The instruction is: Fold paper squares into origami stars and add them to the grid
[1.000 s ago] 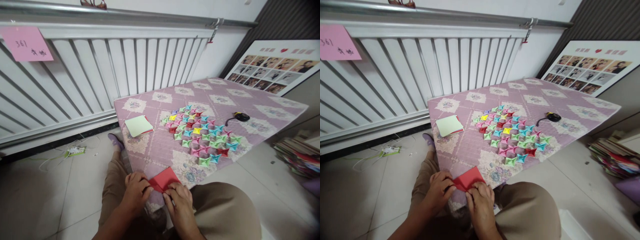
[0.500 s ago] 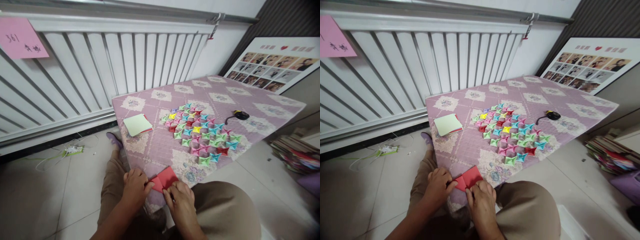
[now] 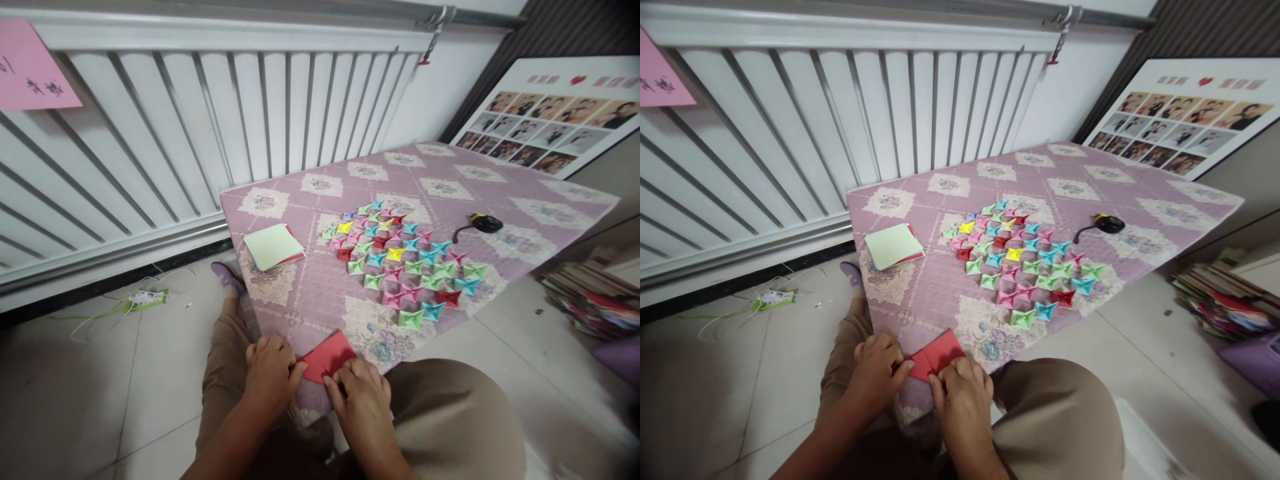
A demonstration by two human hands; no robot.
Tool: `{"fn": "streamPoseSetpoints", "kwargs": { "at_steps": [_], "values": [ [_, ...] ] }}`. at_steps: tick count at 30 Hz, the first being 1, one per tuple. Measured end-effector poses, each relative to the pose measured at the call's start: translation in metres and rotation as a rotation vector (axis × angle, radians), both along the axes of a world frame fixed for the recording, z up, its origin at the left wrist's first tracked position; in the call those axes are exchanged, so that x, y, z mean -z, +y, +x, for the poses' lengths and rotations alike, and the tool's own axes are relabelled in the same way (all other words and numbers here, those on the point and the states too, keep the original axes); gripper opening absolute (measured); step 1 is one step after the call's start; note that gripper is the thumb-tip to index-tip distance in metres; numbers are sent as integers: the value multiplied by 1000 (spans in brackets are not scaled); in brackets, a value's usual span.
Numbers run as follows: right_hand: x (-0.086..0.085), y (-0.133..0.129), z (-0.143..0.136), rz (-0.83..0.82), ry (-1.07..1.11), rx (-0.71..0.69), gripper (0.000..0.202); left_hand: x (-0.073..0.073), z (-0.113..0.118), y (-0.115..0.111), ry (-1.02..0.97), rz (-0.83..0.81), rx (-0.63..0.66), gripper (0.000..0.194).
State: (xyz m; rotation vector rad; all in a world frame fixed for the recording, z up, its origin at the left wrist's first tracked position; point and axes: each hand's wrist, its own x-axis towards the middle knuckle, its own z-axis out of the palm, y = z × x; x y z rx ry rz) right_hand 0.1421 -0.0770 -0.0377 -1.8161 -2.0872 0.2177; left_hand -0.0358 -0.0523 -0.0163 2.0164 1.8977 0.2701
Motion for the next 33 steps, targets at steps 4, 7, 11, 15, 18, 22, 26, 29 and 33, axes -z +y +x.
{"fn": "streamPoseSetpoints", "kwargs": {
  "at_steps": [4, 7, 11, 15, 18, 22, 26, 29, 33],
  "values": [
    [-2, 0, 1, 2, -6, -9, 18, -2, 0, 2, 7, -3, 13, 22],
    [-2, 1, 0, -3, -13, -4, 19, -3, 0, 3, 24, -11, 19, 23],
    [-1, 1, -1, -8, -16, 2, 20, -3, 1, 4, 49, -15, 26, 24],
    [0, 2, -1, 6, -12, -5, 20, -3, 1, 5, 52, -6, 28, 25],
    [0, 3, -1, 26, -20, -4, 20, -2, 1, 6, 61, -13, 31, 25],
    [0, 4, -1, 29, -24, -4, 20, -3, 2, 7, 70, -25, 35, 26],
    [1, 4, -1, 46, -17, -8, 21, -4, 3, 8, 75, -26, 34, 24],
    [2, 4, -1, 52, -19, -3, 22, -4, 3, 8, 74, -41, 28, 25],
    [0, 4, -3, 36, -36, 21, 22, -5, 3, 9, 80, -37, 37, 25]
  ]
}}
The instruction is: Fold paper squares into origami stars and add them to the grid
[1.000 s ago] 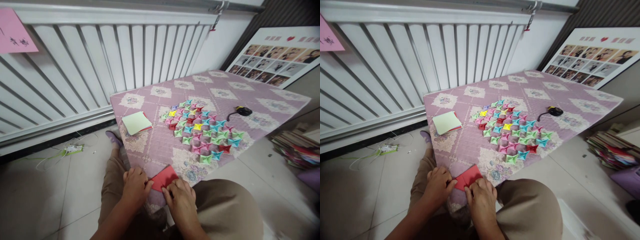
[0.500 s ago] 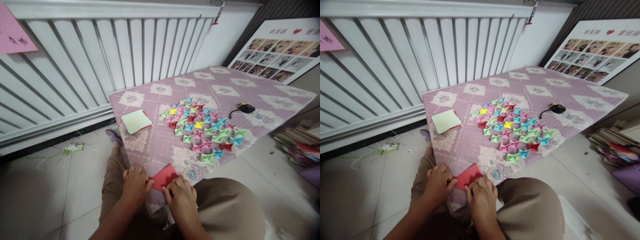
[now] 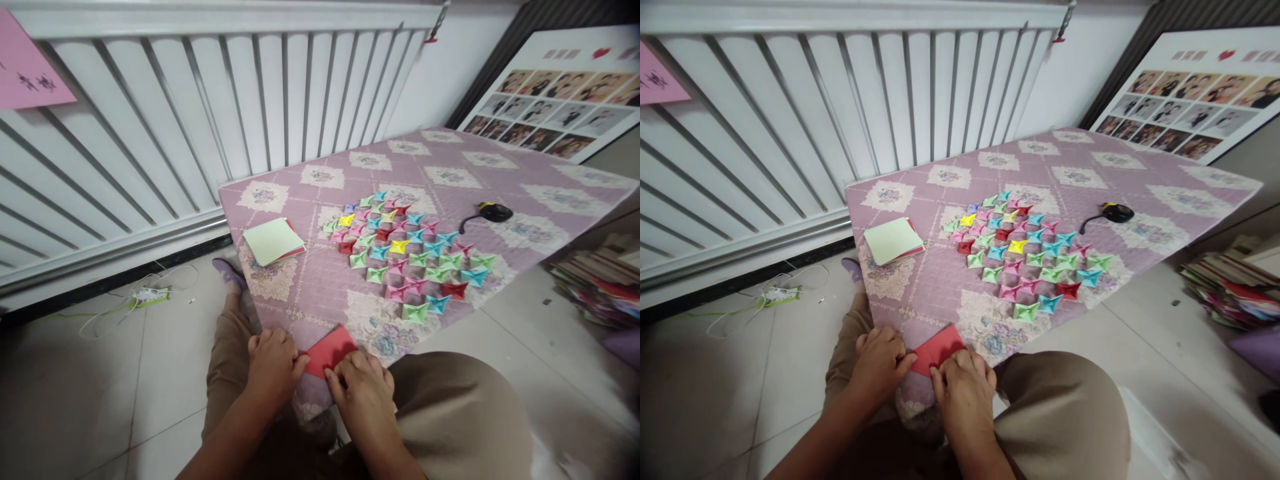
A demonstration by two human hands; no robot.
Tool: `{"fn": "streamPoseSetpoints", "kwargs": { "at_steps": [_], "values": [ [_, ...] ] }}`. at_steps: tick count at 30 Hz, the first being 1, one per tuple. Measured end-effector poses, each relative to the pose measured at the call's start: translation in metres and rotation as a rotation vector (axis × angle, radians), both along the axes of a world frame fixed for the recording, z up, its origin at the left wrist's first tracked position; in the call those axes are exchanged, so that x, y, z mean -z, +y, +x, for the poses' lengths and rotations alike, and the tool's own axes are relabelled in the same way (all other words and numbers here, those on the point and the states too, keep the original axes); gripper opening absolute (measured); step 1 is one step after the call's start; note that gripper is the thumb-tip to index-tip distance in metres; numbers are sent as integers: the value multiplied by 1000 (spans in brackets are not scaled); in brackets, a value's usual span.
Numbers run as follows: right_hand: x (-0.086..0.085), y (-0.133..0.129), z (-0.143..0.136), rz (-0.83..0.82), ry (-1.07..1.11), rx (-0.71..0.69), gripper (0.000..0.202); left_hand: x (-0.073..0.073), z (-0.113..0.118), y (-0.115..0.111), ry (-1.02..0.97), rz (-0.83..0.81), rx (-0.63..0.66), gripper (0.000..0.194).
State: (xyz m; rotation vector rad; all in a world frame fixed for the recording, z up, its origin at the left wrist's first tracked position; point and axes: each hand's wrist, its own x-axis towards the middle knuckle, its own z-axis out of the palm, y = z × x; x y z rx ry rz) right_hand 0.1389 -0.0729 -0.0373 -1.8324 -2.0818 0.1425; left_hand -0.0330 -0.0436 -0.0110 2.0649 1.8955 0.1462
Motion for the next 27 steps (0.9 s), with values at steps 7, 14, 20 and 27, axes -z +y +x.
{"fn": "streamPoseSetpoints", "kwargs": {
  "at_steps": [7, 14, 20, 27],
  "values": [
    [4, -4, 6, 24, 47, -13, 18, -2, 0, -1, 26, 4, 3, 24],
    [16, -19, 31, 133, 105, -265, 16, -1, 1, -1, 37, 0, 3, 24],
    [20, -31, 42, 116, -21, -421, 52, 0, 1, -2, 55, 31, 9, 24],
    [21, -30, 38, 189, -50, -393, 48, 0, 2, -3, 54, 36, 2, 25]
  ]
}}
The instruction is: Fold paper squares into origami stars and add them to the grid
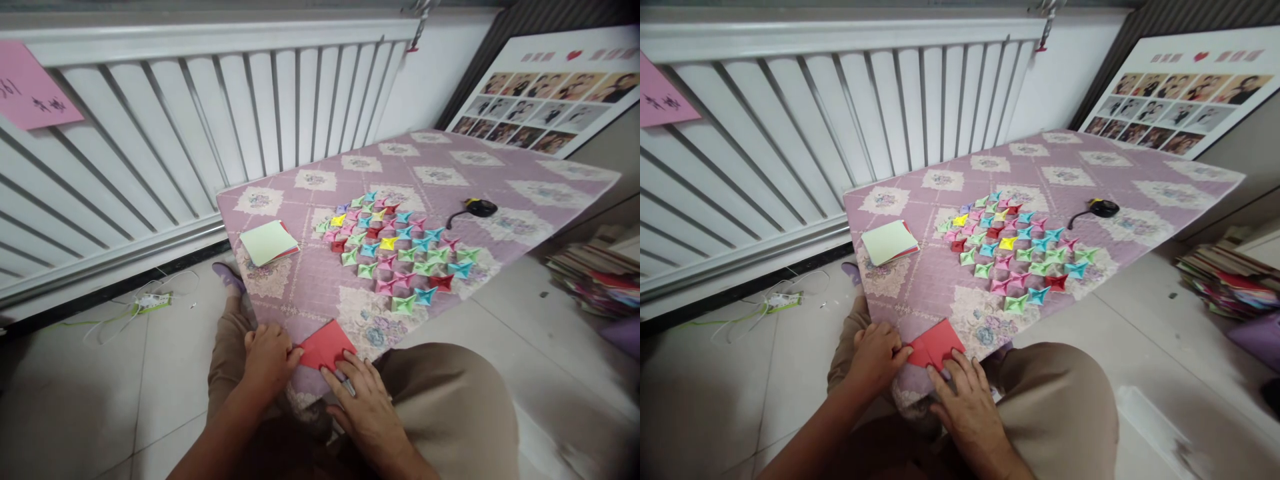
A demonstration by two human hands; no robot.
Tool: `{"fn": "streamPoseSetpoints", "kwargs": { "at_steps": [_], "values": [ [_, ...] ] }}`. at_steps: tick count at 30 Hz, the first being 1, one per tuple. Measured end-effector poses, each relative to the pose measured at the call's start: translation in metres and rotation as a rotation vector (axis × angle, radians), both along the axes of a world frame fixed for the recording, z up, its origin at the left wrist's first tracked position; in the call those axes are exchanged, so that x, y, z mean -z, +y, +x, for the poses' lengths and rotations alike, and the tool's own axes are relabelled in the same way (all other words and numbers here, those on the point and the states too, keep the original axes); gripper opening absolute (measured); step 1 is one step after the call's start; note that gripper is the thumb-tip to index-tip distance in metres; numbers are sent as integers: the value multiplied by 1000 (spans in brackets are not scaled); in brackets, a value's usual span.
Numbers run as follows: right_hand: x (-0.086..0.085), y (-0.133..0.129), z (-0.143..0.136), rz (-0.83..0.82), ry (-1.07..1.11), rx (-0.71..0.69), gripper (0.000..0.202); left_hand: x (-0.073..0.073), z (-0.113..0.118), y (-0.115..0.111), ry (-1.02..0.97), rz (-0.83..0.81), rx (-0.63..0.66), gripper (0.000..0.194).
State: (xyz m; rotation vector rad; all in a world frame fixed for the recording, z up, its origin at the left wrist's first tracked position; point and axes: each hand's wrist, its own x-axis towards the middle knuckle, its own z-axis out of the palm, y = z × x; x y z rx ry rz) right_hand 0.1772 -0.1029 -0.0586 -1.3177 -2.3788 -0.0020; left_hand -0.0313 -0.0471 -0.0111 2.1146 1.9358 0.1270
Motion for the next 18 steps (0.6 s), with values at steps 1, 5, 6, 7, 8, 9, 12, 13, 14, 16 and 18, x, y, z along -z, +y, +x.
{"fn": "streamPoseSetpoints", "kwargs": {
  "at_steps": [1, 5, 6, 7, 8, 9, 12, 13, 14, 16, 18],
  "values": [
    [0, 0, 0, 6, -8, 1, 48, 0, 0, 0, 1, 1, 0, 25],
    [0, 1, 0, 17, -25, -6, 45, -1, 0, 0, 12, -9, 3, 25],
    [1, 1, 0, 19, -16, 0, 45, -1, 0, 1, 12, -15, 3, 25],
    [2, 1, 0, 19, -1, 7, 45, -1, -1, 1, 11, -23, 2, 25],
    [3, 1, -1, 19, 17, 14, 45, -2, -1, 1, 10, -31, 0, 26],
    [5, 0, -1, 19, 36, 21, 44, -2, -1, 1, 11, -39, -1, 26],
    [9, -1, -1, 24, 70, 19, 40, -3, -1, 2, 17, -61, 3, 27],
    [11, -2, 0, 28, 75, 17, 38, -3, -1, 2, 20, -67, 6, 27],
    [12, -2, 2, 29, 74, 13, 37, -4, -1, 2, 22, -71, 8, 27],
    [13, -3, 5, 23, 55, 4, 35, -3, -1, 2, 22, -75, 8, 27],
    [9, -3, 8, 14, 29, -3, 32, -3, -2, 2, 17, -73, 9, 27]
  ]
}}
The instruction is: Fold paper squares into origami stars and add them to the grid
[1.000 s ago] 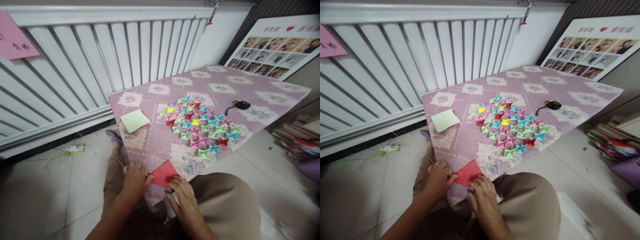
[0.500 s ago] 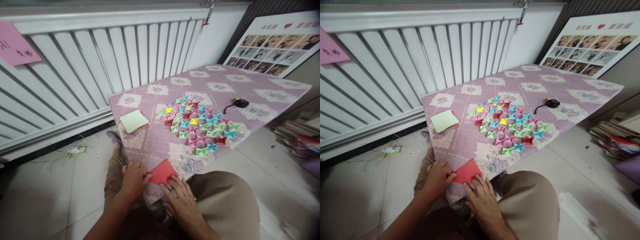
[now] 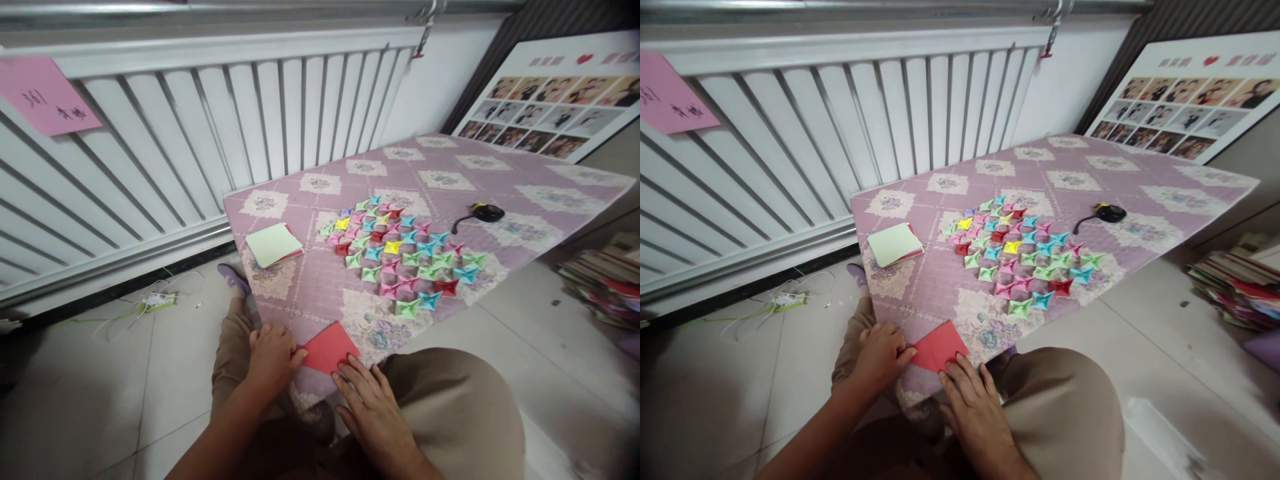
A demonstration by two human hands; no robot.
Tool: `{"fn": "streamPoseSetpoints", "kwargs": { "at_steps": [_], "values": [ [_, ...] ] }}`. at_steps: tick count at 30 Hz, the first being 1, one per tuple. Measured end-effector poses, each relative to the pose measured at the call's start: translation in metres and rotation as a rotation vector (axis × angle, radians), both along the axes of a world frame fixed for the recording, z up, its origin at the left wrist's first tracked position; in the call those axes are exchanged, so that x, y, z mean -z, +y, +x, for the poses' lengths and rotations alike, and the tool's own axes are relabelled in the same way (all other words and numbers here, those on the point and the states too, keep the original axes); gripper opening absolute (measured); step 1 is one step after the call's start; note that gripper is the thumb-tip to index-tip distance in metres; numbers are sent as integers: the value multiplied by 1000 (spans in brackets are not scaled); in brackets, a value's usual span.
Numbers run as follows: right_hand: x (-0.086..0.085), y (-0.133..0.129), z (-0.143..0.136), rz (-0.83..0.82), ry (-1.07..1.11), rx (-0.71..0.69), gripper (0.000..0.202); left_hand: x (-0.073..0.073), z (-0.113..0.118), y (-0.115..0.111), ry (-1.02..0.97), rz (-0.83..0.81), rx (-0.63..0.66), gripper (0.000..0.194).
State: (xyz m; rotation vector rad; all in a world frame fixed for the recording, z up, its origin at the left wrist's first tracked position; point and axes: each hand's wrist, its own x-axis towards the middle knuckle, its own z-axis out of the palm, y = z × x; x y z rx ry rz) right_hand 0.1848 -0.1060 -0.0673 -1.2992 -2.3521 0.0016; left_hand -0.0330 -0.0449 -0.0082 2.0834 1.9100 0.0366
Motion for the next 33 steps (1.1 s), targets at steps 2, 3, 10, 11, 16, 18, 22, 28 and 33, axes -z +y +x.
{"fn": "streamPoseSetpoints", "kwargs": {
  "at_steps": [2, 3, 10, 11, 16, 18, 22, 28, 33],
  "values": [
    [-9, 1, -1, 8, -2, 4, 29, 1, 0, 0, -6, 9, 5, 27],
    [-15, 1, -4, 18, 5, 7, 28, 1, -1, 0, -8, 17, 7, 27],
    [-26, 4, -49, 32, 71, -85, 30, 3, 0, 0, -4, 58, 7, 25],
    [-21, 5, -53, 29, 96, -70, 30, 4, 0, 0, -5, 59, 5, 25],
    [-3, 7, -57, 0, 123, -50, 35, 6, -4, 0, -42, 66, 4, 26],
    [-6, 8, -57, -26, 91, -45, 41, 7, -8, 0, -74, 58, -11, 26],
    [-19, 11, -64, -99, -11, 0, 57, 9, -21, 1, -109, 44, -27, 24],
    [-25, 12, -73, -138, -83, 46, 62, 9, -29, -5, -114, 91, -39, 13],
    [-20, 12, -75, -153, -81, 60, 53, 25, -16, -36, -240, 245, 285, 20]
  ]
}}
